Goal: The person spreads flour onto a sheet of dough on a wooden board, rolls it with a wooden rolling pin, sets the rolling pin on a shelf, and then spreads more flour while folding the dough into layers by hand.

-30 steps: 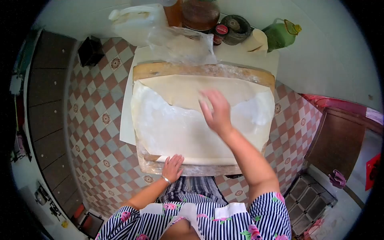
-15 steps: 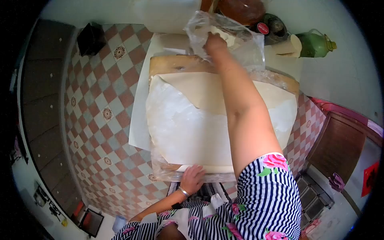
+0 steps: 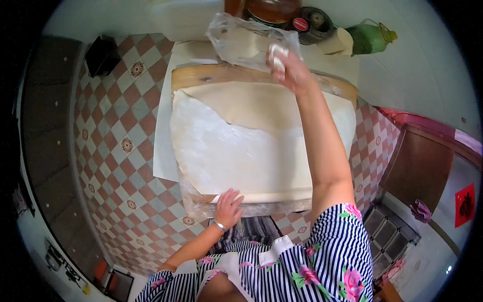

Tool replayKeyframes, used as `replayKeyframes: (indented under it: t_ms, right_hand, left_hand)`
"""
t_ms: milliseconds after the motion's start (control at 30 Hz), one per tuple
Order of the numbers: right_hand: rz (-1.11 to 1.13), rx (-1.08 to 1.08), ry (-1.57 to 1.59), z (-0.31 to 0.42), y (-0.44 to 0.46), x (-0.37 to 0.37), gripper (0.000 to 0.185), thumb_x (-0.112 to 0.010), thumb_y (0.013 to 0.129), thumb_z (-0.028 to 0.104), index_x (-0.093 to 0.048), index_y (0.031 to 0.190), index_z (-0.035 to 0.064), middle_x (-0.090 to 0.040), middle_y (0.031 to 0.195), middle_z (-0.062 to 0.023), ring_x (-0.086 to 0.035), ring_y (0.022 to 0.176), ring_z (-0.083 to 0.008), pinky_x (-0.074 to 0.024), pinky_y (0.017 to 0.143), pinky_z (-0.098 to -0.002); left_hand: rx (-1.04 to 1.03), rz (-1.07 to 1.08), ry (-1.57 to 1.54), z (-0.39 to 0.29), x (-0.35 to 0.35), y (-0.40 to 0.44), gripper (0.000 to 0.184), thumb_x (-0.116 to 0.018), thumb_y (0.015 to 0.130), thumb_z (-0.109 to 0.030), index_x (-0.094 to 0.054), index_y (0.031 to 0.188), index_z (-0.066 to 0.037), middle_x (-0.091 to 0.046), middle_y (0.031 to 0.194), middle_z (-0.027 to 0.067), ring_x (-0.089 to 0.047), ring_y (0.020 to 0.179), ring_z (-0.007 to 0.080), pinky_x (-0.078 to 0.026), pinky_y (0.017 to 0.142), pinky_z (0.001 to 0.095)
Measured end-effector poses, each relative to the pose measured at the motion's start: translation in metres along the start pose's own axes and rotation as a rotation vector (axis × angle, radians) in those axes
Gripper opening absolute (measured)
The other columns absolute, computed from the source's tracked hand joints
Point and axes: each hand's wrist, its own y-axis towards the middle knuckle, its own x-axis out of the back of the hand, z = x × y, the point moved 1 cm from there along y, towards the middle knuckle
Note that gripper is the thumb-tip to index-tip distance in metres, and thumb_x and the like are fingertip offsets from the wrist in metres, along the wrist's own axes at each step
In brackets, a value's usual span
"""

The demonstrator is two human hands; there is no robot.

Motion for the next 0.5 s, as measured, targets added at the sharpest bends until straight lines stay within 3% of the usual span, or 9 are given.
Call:
replayKeyframes:
  t_ms: [133, 200, 233, 333, 367, 467, 500]
  right_hand:
    - [0.039, -0.143, -0.167, -0.048, -0.120, -0.002, 0.018, -0.059, 0.096, 0.024, -0.060, 0.106, 0.0097, -0.060, 0.082, 0.0008, -0.053, 0.064, -0.0057, -0.0431, 0.051, -0.0207]
    - [-0.213, -0.256, -0.364, -0.094, -0.168, 0.001, 0.020, -0.059, 0.096, 0.023, -0.061, 0.108, 0.0079, -0.063, 0.088, 0.0000, -0.058, 0.073, -0.0095, -0.0492, 0.060, -0.0238]
    - [-0.156, -0.266, -0.489, -0.118, -0.183, 0.017, 0.025, -0.061, 0.093, 0.019, -0.059, 0.114, 0.0052, -0.064, 0.103, -0.0068, -0.062, 0.092, -0.0177, -0.0527, 0.076, -0.0313]
    - [-0.378, 0.353, -1.221, -0.164, -0.220, 0.051, 0.033, -0.064, 0.087, 0.014, -0.058, 0.118, 0.0039, -0.058, 0.124, -0.0151, -0.055, 0.115, -0.0276, -0.0457, 0.097, -0.0398]
    - [-0.505, 0.296, -1.251, -0.184, -0.225, 0.067, 0.054, -0.068, 0.081, 0.018, -0.052, 0.131, 0.0044, -0.043, 0.143, -0.0204, -0.037, 0.135, -0.0351, -0.0309, 0.112, -0.0450]
    - [-0.697, 0.208, -1.617, -0.229, -0.216, 0.052, 0.071, -0.068, 0.081, 0.029, -0.041, 0.142, 0.0064, -0.034, 0.150, -0.0202, -0.028, 0.140, -0.0375, -0.0264, 0.114, -0.0467]
    - [-0.568, 0.147, -1.592, -0.246, -0.211, 0.037, 0.077, -0.066, 0.083, 0.033, -0.032, 0.147, 0.0064, -0.027, 0.154, -0.0201, -0.022, 0.143, -0.0361, -0.0221, 0.115, -0.0512]
  left_hand:
    - [0.018, -0.032, 0.025, 0.000, -0.007, 0.000, 0.051, -0.071, 0.076, -0.020, -0.060, 0.125, -0.012, -0.050, 0.138, 0.0118, -0.038, 0.136, 0.0345, -0.029, 0.112, 0.0513]
    - [0.041, -0.067, 0.036, -0.003, -0.006, 0.003, 0.051, -0.072, 0.076, -0.020, -0.060, 0.124, -0.010, -0.050, 0.138, 0.0127, -0.038, 0.135, 0.0358, -0.029, 0.112, 0.0510]
    - [0.062, -0.079, 0.047, -0.005, -0.006, 0.003, 0.050, -0.072, 0.076, -0.020, -0.060, 0.124, -0.010, -0.050, 0.138, 0.0128, -0.038, 0.135, 0.0359, -0.029, 0.111, 0.0508]
    - [0.102, -0.119, 0.070, -0.012, -0.006, 0.001, 0.050, -0.072, 0.076, -0.019, -0.060, 0.123, -0.009, -0.050, 0.137, 0.0135, -0.039, 0.134, 0.0374, -0.031, 0.110, 0.0496]
    - [0.111, -0.138, 0.077, -0.014, -0.007, 0.001, 0.049, -0.072, 0.076, -0.018, -0.060, 0.123, -0.009, -0.050, 0.137, 0.0135, -0.039, 0.134, 0.0377, -0.031, 0.110, 0.0496]
    - [0.148, -0.157, 0.098, -0.021, -0.009, -0.002, 0.048, -0.072, 0.075, -0.016, -0.060, 0.121, -0.008, -0.051, 0.137, 0.0142, -0.039, 0.133, 0.0386, -0.032, 0.110, 0.0493]
    - [0.163, -0.158, 0.104, -0.023, -0.012, -0.003, 0.048, -0.072, 0.076, -0.016, -0.060, 0.121, -0.008, -0.051, 0.136, 0.0144, -0.039, 0.133, 0.0387, -0.032, 0.110, 0.0491]
